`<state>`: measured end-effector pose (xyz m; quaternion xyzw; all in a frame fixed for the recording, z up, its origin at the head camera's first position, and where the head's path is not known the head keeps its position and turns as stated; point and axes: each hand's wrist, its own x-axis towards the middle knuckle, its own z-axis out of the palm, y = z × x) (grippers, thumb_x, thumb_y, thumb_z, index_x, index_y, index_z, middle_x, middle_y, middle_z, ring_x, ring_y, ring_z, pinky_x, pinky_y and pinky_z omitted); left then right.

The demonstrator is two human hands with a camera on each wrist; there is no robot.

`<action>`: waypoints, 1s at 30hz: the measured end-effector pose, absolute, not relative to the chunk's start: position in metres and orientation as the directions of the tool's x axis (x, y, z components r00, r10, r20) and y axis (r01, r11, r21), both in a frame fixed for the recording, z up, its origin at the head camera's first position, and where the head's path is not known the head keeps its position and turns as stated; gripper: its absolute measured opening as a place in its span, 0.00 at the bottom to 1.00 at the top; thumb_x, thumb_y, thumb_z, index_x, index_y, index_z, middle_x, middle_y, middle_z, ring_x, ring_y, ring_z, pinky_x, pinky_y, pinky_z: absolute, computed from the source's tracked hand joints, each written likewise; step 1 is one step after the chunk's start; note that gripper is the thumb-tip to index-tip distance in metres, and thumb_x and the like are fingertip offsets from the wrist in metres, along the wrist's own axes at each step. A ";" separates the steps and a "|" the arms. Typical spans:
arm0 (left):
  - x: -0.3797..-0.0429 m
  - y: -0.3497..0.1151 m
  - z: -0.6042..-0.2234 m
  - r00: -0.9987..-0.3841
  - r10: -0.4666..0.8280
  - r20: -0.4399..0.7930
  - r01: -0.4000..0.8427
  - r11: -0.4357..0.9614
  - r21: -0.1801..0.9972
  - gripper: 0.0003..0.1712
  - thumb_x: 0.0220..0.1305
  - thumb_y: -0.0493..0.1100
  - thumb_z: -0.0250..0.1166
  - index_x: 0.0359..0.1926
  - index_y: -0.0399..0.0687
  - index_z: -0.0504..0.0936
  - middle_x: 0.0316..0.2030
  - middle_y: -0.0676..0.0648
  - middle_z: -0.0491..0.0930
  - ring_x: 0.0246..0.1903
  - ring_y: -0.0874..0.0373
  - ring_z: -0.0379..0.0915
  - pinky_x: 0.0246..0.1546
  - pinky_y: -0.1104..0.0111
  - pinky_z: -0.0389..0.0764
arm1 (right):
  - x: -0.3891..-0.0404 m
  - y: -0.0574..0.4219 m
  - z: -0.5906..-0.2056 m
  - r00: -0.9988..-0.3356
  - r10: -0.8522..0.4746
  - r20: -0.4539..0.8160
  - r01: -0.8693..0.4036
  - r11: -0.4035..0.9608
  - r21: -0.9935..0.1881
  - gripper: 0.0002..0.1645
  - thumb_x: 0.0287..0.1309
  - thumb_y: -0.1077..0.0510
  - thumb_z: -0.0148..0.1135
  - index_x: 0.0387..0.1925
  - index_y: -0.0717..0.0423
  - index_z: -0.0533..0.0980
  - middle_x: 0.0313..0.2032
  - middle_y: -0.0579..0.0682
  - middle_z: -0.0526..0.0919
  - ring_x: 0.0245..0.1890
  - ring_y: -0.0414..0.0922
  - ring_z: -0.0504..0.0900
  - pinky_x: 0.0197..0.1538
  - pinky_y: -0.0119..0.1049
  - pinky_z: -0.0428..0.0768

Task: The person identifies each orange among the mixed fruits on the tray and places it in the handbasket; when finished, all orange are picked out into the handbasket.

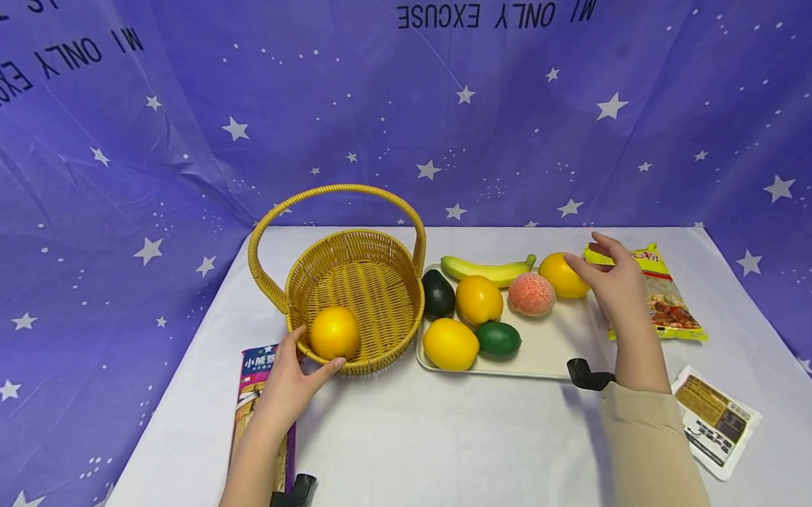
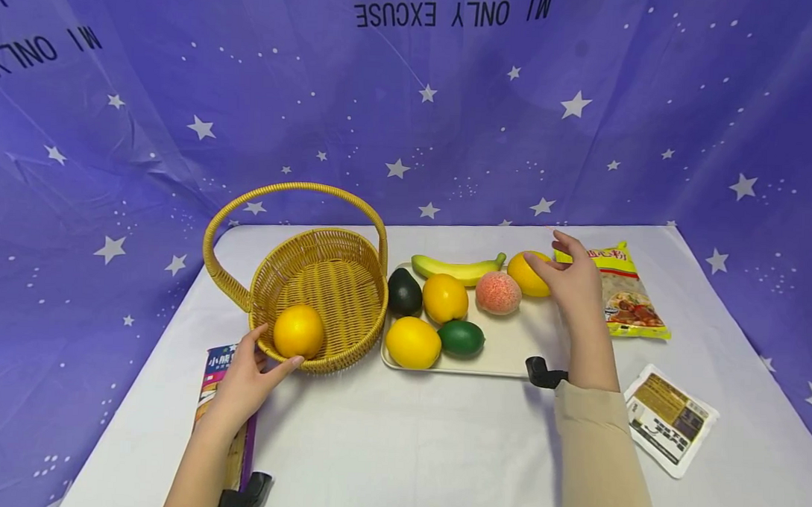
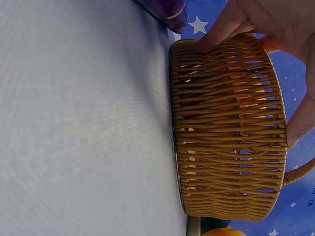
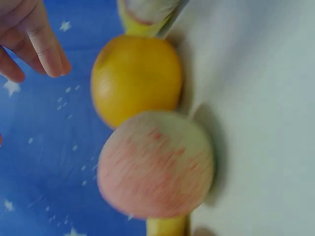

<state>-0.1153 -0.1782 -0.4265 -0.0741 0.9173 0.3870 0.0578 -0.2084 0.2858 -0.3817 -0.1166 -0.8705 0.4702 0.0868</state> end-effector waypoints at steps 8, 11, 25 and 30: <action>-0.115 -0.179 -0.429 -0.982 -0.087 -0.167 -0.181 0.681 0.710 0.59 0.51 0.70 0.62 0.71 0.46 0.45 0.69 0.38 0.47 0.67 0.41 0.49 0.63 0.45 0.56 | -0.210 0.305 -0.404 -0.951 0.307 -0.027 0.203 0.559 -0.804 0.53 0.52 0.30 0.57 0.71 0.51 0.52 0.66 0.61 0.60 0.60 0.63 0.62 0.59 0.60 0.62; -0.115 -0.179 -0.430 -0.983 -0.086 -0.164 -0.178 0.681 0.710 0.60 0.49 0.72 0.62 0.71 0.46 0.45 0.69 0.38 0.47 0.67 0.41 0.50 0.63 0.45 0.56 | -0.212 0.310 -0.412 -0.948 0.310 -0.077 0.248 0.563 -0.788 0.56 0.50 0.28 0.56 0.72 0.51 0.50 0.67 0.62 0.58 0.63 0.65 0.59 0.60 0.62 0.60; -0.116 -0.178 -0.431 -0.982 -0.091 -0.166 -0.184 0.671 0.718 0.60 0.50 0.71 0.62 0.72 0.47 0.44 0.68 0.38 0.52 0.65 0.42 0.55 0.62 0.47 0.59 | -0.227 0.312 -0.430 -0.945 0.267 -0.189 0.315 0.581 -0.751 0.63 0.46 0.25 0.56 0.72 0.55 0.45 0.67 0.67 0.56 0.62 0.65 0.60 0.60 0.60 0.62; -0.116 -0.180 -0.431 -0.983 -0.094 -0.158 -0.179 0.685 0.706 0.59 0.50 0.71 0.62 0.71 0.47 0.45 0.69 0.38 0.48 0.66 0.42 0.51 0.63 0.45 0.57 | -0.233 0.307 -0.428 -0.957 0.235 -0.168 0.280 0.613 -0.739 0.62 0.48 0.26 0.57 0.72 0.57 0.46 0.67 0.67 0.54 0.63 0.66 0.58 0.62 0.60 0.59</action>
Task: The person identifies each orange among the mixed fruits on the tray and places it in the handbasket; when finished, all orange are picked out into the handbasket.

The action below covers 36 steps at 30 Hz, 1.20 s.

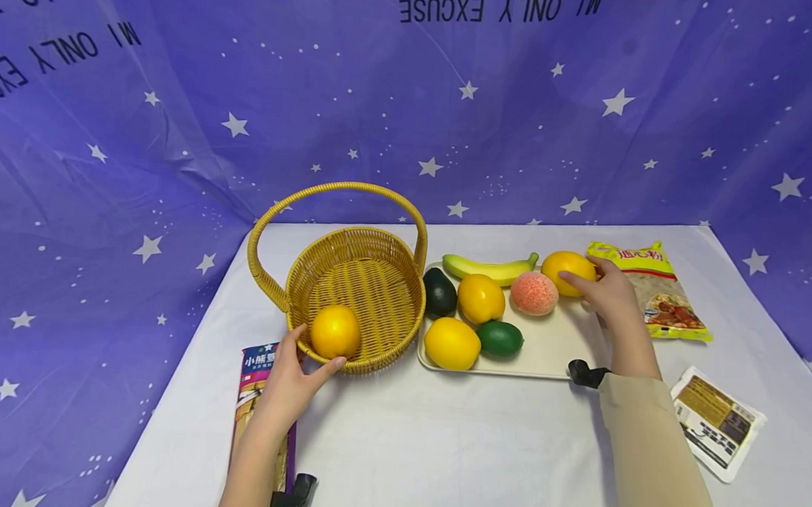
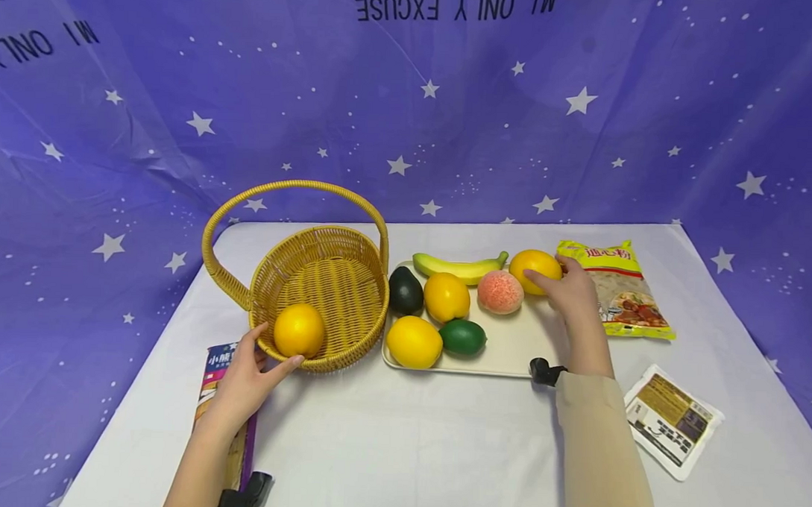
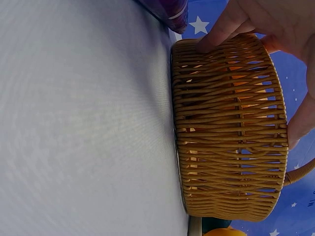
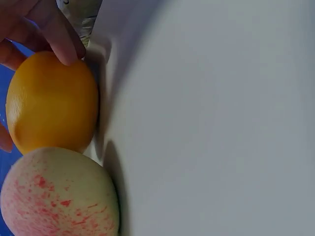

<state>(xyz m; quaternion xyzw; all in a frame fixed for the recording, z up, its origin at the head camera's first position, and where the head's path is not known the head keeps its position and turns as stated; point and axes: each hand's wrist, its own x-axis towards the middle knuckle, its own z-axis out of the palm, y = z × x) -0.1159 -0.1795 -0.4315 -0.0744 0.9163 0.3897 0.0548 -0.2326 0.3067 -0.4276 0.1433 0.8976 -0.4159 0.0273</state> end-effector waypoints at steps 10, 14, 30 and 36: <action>-0.115 -0.179 -0.431 -0.983 -0.091 -0.159 -0.178 0.686 0.706 0.59 0.51 0.70 0.62 0.71 0.47 0.45 0.69 0.38 0.47 0.67 0.41 0.50 0.62 0.44 0.56 | -0.247 0.302 -0.435 -0.954 0.251 -0.162 0.292 0.669 -0.683 0.69 0.42 0.24 0.60 0.72 0.60 0.43 0.67 0.68 0.53 0.62 0.67 0.58 0.60 0.63 0.59; -0.115 -0.179 -0.431 -0.983 -0.091 -0.159 -0.177 0.686 0.706 0.58 0.51 0.70 0.62 0.71 0.47 0.45 0.69 0.38 0.48 0.67 0.41 0.50 0.63 0.44 0.56 | -0.249 0.299 -0.435 -0.948 0.277 -0.158 0.310 0.682 -0.662 0.70 0.40 0.24 0.60 0.72 0.60 0.44 0.66 0.68 0.55 0.61 0.67 0.59 0.59 0.63 0.61; -0.116 -0.179 -0.431 -0.984 -0.095 -0.150 -0.174 0.688 0.704 0.59 0.50 0.71 0.62 0.71 0.47 0.45 0.70 0.38 0.47 0.67 0.41 0.50 0.63 0.45 0.56 | -0.238 0.293 -0.416 -0.953 0.303 -0.001 0.214 0.671 -0.710 0.64 0.43 0.29 0.64 0.70 0.62 0.50 0.64 0.67 0.60 0.59 0.65 0.63 0.60 0.60 0.62; -0.115 -0.180 -0.432 -0.983 -0.095 -0.159 -0.180 0.685 0.706 0.60 0.49 0.72 0.61 0.71 0.47 0.45 0.70 0.38 0.47 0.67 0.41 0.49 0.63 0.45 0.56 | -0.230 0.277 -0.394 -0.961 0.270 0.052 0.146 0.661 -0.736 0.64 0.41 0.26 0.63 0.71 0.57 0.51 0.66 0.63 0.60 0.58 0.63 0.64 0.59 0.59 0.65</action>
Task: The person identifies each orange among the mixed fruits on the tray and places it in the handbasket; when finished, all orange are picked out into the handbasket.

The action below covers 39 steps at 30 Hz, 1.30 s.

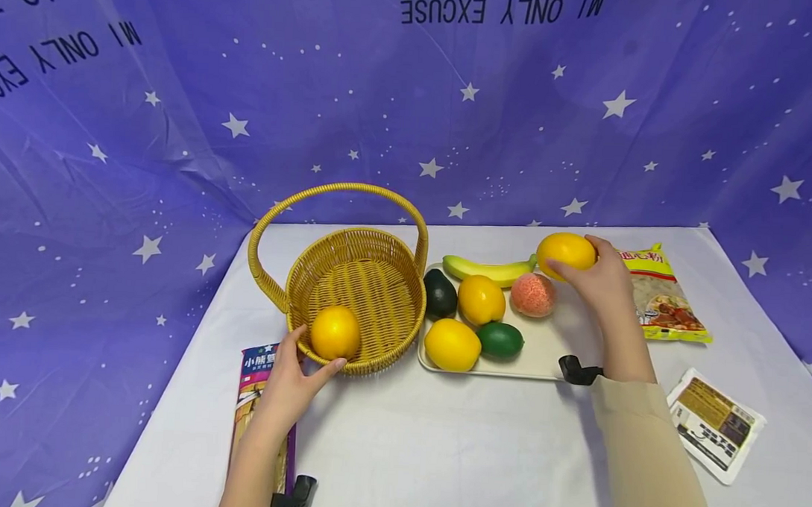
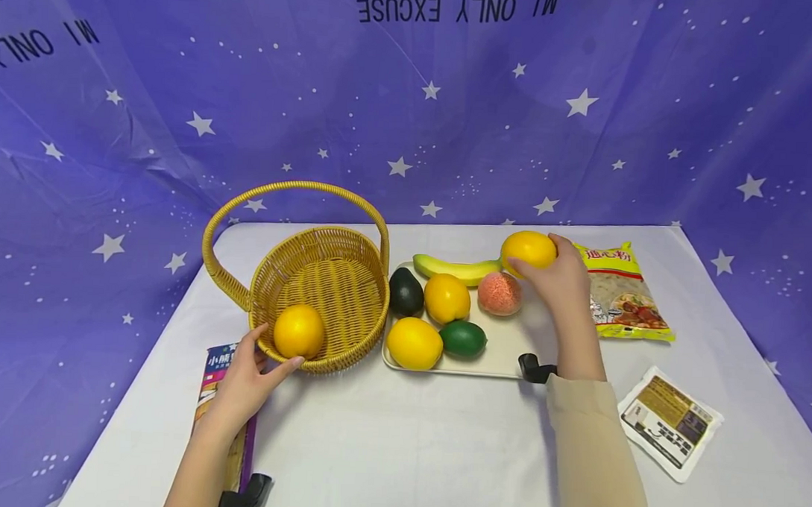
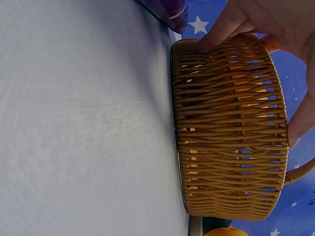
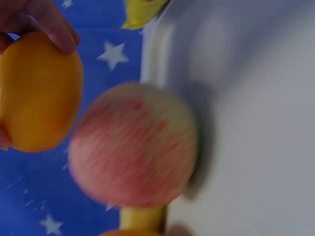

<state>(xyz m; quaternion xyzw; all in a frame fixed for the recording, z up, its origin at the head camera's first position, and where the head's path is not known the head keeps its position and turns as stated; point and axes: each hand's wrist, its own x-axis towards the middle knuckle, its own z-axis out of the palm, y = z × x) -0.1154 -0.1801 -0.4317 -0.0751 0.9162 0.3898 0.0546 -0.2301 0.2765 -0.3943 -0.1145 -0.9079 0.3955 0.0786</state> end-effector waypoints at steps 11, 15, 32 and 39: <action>-0.115 -0.181 -0.432 -0.983 -0.099 -0.152 -0.178 0.686 0.706 0.59 0.50 0.71 0.62 0.71 0.47 0.45 0.70 0.39 0.47 0.67 0.41 0.49 0.63 0.44 0.56 | -0.214 0.220 -0.362 -0.985 0.139 0.104 0.003 0.612 -0.791 0.59 0.40 0.30 0.67 0.69 0.51 0.56 0.63 0.57 0.65 0.53 0.57 0.71 0.54 0.55 0.72; -0.114 -0.180 -0.431 -0.984 -0.095 -0.150 -0.175 0.678 0.714 0.58 0.51 0.70 0.62 0.71 0.47 0.45 0.69 0.38 0.48 0.67 0.41 0.50 0.63 0.45 0.56 | -0.208 0.197 -0.358 -0.993 0.078 0.092 -0.026 0.606 -0.795 0.59 0.39 0.30 0.68 0.69 0.48 0.56 0.64 0.55 0.64 0.55 0.55 0.69 0.57 0.55 0.70; -0.115 -0.178 -0.430 -0.982 -0.094 -0.163 -0.183 0.675 0.715 0.61 0.49 0.73 0.61 0.71 0.45 0.44 0.68 0.37 0.50 0.66 0.42 0.51 0.63 0.46 0.57 | -0.184 0.106 -0.369 -0.958 -0.232 0.168 -0.278 0.611 -0.741 0.55 0.35 0.27 0.68 0.65 0.42 0.62 0.59 0.45 0.69 0.52 0.46 0.73 0.53 0.47 0.75; -0.114 -0.179 -0.431 -0.985 -0.089 -0.148 -0.169 0.678 0.715 0.61 0.48 0.73 0.61 0.71 0.45 0.45 0.69 0.37 0.49 0.66 0.41 0.51 0.63 0.46 0.57 | -0.181 0.077 -0.385 -0.933 -0.312 0.179 -0.345 0.634 -0.692 0.53 0.36 0.29 0.69 0.64 0.41 0.63 0.58 0.44 0.70 0.50 0.44 0.74 0.50 0.45 0.77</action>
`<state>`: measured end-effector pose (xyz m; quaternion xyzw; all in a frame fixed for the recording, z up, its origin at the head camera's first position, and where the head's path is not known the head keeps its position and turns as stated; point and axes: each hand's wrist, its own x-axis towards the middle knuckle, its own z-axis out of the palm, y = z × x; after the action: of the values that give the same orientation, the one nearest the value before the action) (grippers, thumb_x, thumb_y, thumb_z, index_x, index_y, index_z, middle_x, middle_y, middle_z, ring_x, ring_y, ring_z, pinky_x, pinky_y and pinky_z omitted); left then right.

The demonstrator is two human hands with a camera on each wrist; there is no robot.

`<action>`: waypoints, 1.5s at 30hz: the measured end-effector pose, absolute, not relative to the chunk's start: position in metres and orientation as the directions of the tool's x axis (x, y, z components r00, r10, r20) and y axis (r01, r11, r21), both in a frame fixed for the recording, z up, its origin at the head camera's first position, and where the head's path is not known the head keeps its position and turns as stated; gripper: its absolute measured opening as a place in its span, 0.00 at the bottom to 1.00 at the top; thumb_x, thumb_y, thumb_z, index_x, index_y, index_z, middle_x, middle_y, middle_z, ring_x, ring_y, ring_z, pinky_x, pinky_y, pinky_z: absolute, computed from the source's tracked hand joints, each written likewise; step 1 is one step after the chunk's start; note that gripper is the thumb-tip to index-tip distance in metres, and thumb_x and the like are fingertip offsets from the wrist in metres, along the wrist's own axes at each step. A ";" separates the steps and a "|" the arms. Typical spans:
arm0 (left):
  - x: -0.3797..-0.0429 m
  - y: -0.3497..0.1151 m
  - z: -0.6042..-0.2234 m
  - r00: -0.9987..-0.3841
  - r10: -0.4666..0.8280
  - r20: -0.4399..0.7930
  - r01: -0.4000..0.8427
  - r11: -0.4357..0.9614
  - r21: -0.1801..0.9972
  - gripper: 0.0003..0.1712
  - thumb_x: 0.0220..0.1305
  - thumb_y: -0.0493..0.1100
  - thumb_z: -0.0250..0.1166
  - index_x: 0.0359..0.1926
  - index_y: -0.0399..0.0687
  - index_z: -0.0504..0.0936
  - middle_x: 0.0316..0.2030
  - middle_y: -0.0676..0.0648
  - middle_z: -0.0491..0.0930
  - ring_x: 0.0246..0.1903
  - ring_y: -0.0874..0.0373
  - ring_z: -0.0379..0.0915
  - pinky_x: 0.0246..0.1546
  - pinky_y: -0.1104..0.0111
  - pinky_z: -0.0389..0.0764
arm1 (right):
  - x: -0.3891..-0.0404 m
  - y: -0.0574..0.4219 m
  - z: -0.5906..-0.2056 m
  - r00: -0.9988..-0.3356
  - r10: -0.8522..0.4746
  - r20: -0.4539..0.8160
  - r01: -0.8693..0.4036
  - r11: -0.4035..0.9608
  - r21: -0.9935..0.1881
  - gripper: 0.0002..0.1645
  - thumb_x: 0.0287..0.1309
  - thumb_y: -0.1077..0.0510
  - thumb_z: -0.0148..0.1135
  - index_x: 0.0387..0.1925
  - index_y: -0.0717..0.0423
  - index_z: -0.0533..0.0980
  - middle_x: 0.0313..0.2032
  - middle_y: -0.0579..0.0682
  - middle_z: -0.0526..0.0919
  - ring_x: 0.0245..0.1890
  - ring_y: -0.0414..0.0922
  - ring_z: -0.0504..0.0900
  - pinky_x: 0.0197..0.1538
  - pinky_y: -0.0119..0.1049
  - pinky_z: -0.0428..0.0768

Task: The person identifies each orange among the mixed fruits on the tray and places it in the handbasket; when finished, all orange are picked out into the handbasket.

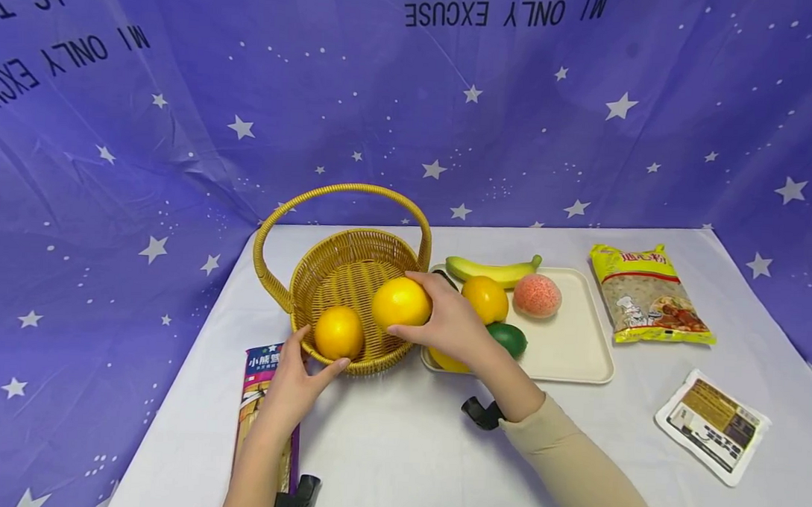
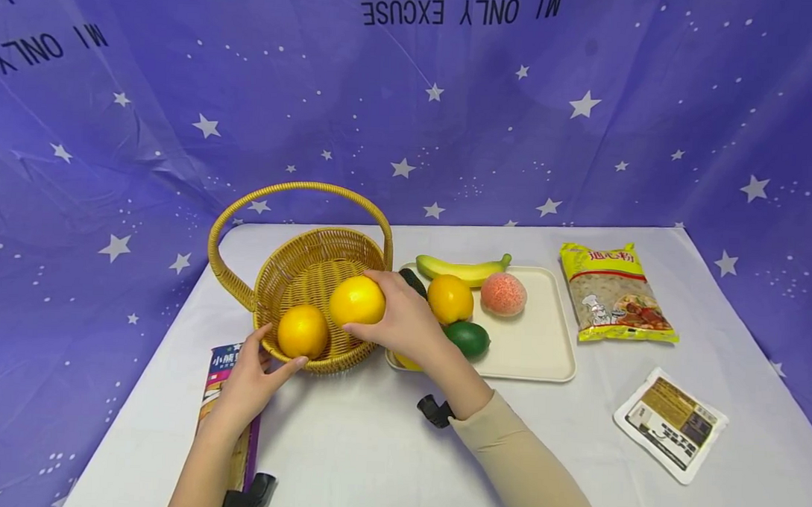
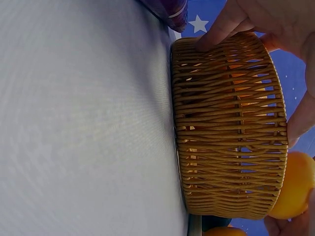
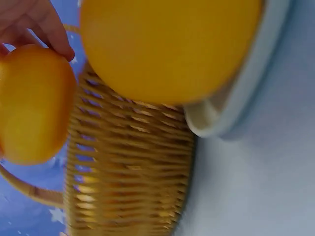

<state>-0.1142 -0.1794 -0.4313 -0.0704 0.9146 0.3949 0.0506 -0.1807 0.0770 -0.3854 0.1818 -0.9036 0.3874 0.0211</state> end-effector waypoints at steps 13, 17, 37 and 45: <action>-0.114 -0.179 -0.432 -0.986 -0.084 -0.144 -0.163 0.679 0.716 0.58 0.52 0.69 0.62 0.71 0.45 0.45 0.69 0.38 0.47 0.66 0.40 0.50 0.63 0.45 0.57 | -0.178 0.059 -0.406 -0.892 -0.409 0.190 -0.436 0.672 -0.598 0.50 0.38 0.33 0.70 0.63 0.47 0.65 0.58 0.44 0.71 0.51 0.42 0.74 0.50 0.41 0.76; -0.113 -0.179 -0.432 -0.985 -0.086 -0.149 -0.167 0.680 0.714 0.57 0.52 0.69 0.62 0.71 0.45 0.45 0.69 0.38 0.48 0.67 0.40 0.50 0.63 0.45 0.57 | -0.177 0.055 -0.407 -0.884 -0.431 0.181 -0.451 0.682 -0.575 0.50 0.39 0.34 0.70 0.63 0.48 0.65 0.59 0.45 0.70 0.53 0.43 0.73 0.53 0.41 0.74; -0.111 -0.179 -0.430 -0.982 -0.092 -0.166 -0.185 0.657 0.731 0.59 0.51 0.69 0.62 0.71 0.46 0.43 0.66 0.36 0.52 0.63 0.41 0.57 0.62 0.47 0.60 | -0.177 0.046 -0.415 -0.850 -0.495 0.183 -0.517 0.713 -0.473 0.50 0.41 0.33 0.68 0.64 0.46 0.63 0.59 0.46 0.70 0.56 0.46 0.72 0.53 0.44 0.75; -0.113 -0.179 -0.431 -0.986 -0.081 -0.146 -0.163 0.658 0.735 0.61 0.49 0.72 0.61 0.71 0.45 0.44 0.67 0.37 0.51 0.65 0.42 0.53 0.63 0.49 0.58 | -0.178 0.047 -0.417 -0.850 -0.485 0.207 -0.521 0.710 -0.474 0.49 0.41 0.33 0.68 0.63 0.47 0.65 0.59 0.46 0.70 0.57 0.46 0.71 0.55 0.43 0.73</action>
<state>-0.1135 -0.1791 -0.4311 -0.0669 0.9090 0.4082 0.0503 -0.1776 0.0472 -0.4169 0.2721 -0.9241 0.2663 0.0334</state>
